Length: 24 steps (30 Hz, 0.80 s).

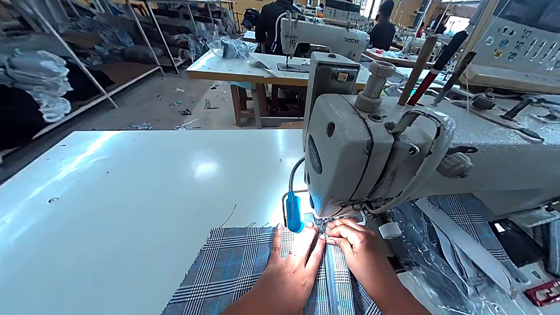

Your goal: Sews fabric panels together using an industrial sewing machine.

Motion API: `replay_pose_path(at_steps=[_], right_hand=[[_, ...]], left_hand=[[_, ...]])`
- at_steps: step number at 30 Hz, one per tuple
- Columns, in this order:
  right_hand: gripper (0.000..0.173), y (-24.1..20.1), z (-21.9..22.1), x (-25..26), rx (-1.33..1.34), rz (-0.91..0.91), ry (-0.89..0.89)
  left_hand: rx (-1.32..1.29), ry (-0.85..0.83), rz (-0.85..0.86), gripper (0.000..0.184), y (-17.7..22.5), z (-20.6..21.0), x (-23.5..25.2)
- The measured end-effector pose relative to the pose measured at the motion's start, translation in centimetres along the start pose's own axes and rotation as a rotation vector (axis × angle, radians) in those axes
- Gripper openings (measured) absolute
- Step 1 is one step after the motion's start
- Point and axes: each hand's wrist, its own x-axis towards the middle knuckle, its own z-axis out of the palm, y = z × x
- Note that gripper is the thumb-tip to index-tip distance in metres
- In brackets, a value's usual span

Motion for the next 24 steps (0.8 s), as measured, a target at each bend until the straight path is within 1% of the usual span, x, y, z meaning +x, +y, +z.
replay_pose_path(at_steps=[3,6,9,15,20,22,24], right_hand=[[0.011,0.09,0.01,0.06,0.0,0.005,0.0],[0.01,0.44,0.21,0.0,-0.009,-0.013,0.021],[0.007,0.69,0.51,-0.01,-0.021,-0.038,0.058],[0.007,0.62,0.38,0.05,-0.014,-0.027,0.048],[0.008,0.65,0.34,0.03,0.013,-0.007,0.023],[0.008,0.69,0.37,0.03,0.007,-0.005,0.018],[0.009,0.57,0.32,0.15,0.0,0.017,0.012]], left_hand=[[0.005,0.001,0.003,0.134,0.0,-0.05,0.05],[0.021,0.052,0.025,0.134,-0.15,0.38,0.07],[0.026,0.036,0.019,0.134,-0.16,0.31,0.05],[0.059,0.084,0.041,0.135,-0.28,0.66,0.04],[0.046,0.008,0.008,0.134,-0.07,0.17,0.09],[0.049,0.044,0.03,0.133,-0.26,0.44,0.09],[0.043,0.041,0.03,0.131,-0.23,0.32,0.1]])
